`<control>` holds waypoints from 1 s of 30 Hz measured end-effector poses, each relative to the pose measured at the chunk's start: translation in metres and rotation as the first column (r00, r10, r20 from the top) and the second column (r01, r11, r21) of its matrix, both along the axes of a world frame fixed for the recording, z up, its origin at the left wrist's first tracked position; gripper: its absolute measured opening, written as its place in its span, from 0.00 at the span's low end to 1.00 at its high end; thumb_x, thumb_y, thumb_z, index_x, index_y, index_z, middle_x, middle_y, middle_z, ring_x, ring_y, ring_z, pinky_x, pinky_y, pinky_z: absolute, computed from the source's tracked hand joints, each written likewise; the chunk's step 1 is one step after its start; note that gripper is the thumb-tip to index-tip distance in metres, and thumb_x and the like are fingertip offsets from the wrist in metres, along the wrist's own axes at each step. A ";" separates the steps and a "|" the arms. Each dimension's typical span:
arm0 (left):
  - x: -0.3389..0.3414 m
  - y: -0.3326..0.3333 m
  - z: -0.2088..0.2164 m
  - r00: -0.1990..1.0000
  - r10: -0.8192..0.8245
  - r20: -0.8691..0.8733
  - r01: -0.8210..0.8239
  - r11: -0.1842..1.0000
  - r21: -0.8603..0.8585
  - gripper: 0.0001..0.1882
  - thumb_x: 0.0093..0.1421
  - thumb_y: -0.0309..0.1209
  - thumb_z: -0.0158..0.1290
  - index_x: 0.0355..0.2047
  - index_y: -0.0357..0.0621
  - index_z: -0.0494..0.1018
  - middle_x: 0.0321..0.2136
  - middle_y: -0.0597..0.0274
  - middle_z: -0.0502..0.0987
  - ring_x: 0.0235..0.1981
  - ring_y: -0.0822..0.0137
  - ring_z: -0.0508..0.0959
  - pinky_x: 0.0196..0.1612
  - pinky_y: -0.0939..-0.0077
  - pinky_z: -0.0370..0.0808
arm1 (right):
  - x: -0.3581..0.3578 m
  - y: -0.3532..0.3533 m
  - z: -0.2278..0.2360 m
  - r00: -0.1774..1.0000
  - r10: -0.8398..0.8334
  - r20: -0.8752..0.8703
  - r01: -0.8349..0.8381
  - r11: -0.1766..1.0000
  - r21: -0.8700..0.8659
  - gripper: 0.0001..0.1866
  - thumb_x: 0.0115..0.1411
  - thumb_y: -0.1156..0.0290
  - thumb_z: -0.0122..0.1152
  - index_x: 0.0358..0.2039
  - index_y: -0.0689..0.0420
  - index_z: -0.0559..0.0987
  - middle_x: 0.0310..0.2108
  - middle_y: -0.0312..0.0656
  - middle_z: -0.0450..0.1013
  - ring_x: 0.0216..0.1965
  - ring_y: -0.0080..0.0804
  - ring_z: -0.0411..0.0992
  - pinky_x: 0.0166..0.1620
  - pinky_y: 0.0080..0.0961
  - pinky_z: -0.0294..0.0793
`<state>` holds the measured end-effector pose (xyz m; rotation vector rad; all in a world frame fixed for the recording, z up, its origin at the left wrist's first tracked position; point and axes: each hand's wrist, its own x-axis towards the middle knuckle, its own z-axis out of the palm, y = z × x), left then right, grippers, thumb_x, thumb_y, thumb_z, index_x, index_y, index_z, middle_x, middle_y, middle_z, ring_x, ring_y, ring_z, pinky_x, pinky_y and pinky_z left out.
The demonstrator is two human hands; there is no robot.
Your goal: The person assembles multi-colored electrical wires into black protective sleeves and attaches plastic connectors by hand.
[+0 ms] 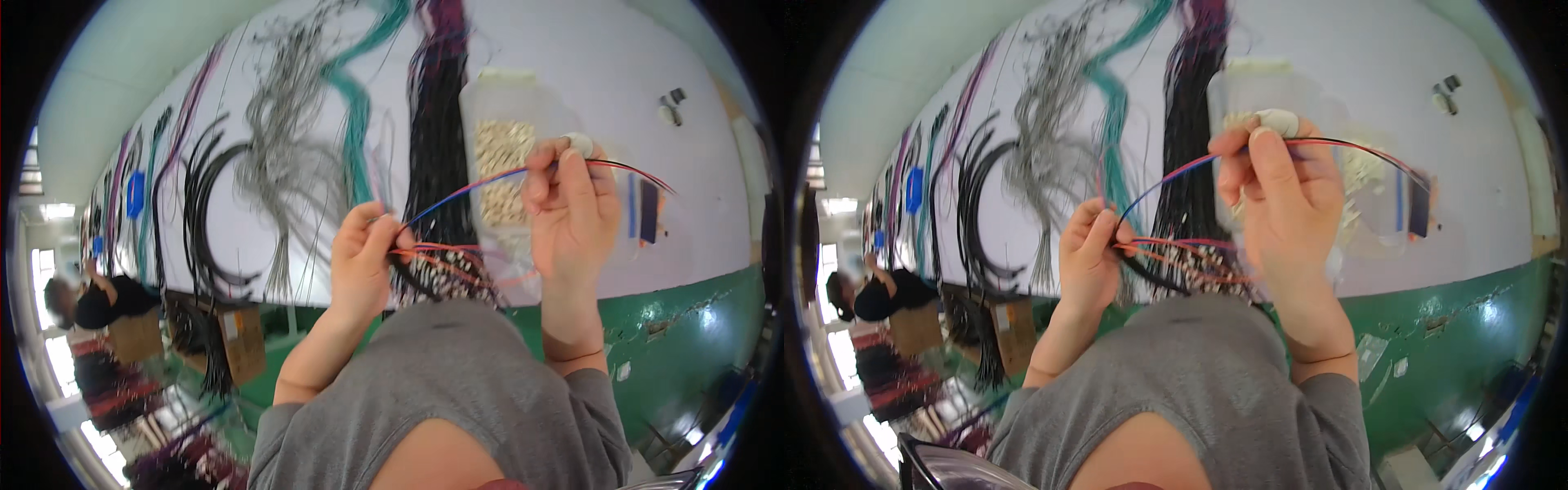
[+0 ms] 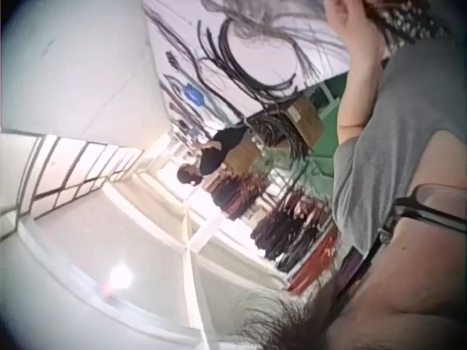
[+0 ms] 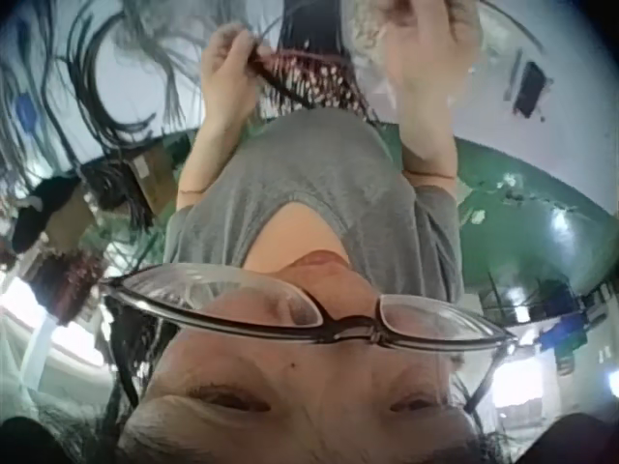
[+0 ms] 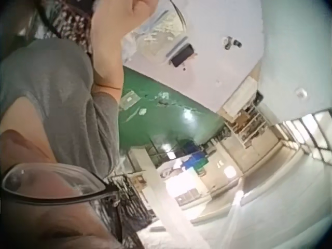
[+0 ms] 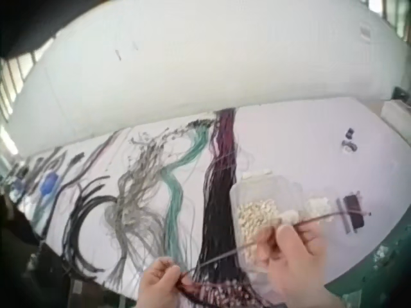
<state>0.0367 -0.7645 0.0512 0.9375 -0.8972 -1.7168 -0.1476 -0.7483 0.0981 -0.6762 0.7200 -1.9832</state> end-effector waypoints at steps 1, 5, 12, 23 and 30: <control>-0.002 -0.003 -0.004 0.998 0.053 0.041 -0.051 0.997 -0.052 0.07 0.56 0.23 0.38 0.37 0.39 0.59 0.26 0.57 0.69 0.23 0.72 0.70 0.26 0.83 0.67 | -0.006 0.002 0.005 0.993 0.078 -0.089 -0.073 0.996 0.059 0.08 0.55 0.75 0.44 0.30 0.65 0.70 0.23 0.43 0.69 0.18 0.20 0.63 0.21 0.14 0.62; -0.031 -0.013 0.001 0.718 0.371 0.589 0.343 0.547 -0.763 0.25 0.46 0.22 0.46 0.48 0.36 0.58 0.50 0.47 0.56 0.52 0.52 0.57 0.54 0.67 0.50 | 0.002 0.004 0.016 0.962 0.171 -0.214 -0.126 0.970 0.210 0.07 0.54 0.76 0.45 0.30 0.65 0.70 0.20 0.41 0.69 0.17 0.19 0.64 0.21 0.13 0.64; -0.049 -0.036 0.079 0.945 -0.232 0.230 0.313 0.842 -0.439 0.06 0.52 0.22 0.44 0.29 0.34 0.70 0.17 0.63 0.69 0.17 0.78 0.68 0.21 0.87 0.65 | -0.049 0.002 0.008 0.812 0.269 -0.518 -0.205 0.962 0.178 0.07 0.51 0.77 0.50 0.30 0.65 0.72 0.25 0.40 0.71 0.24 0.18 0.67 0.28 0.15 0.66; -0.026 -0.017 0.059 0.883 -0.422 0.206 0.447 0.890 -0.090 0.07 0.52 0.23 0.43 0.32 0.35 0.67 0.19 0.57 0.72 0.11 0.77 0.65 0.14 0.88 0.60 | -0.220 0.046 -0.252 0.065 0.443 -0.894 0.780 0.536 0.323 0.07 0.42 0.74 0.51 0.23 0.64 0.70 0.25 0.55 0.68 0.27 0.49 0.67 0.31 0.36 0.66; -0.028 0.007 0.027 0.841 -0.538 0.049 0.525 0.835 0.164 0.06 0.55 0.26 0.43 0.31 0.37 0.67 0.17 0.63 0.71 0.14 0.78 0.66 0.17 0.87 0.61 | -0.221 0.050 -0.259 0.100 0.513 -0.852 0.787 0.483 0.384 0.09 0.41 0.76 0.50 0.26 0.64 0.69 0.24 0.56 0.68 0.30 0.52 0.67 0.33 0.40 0.66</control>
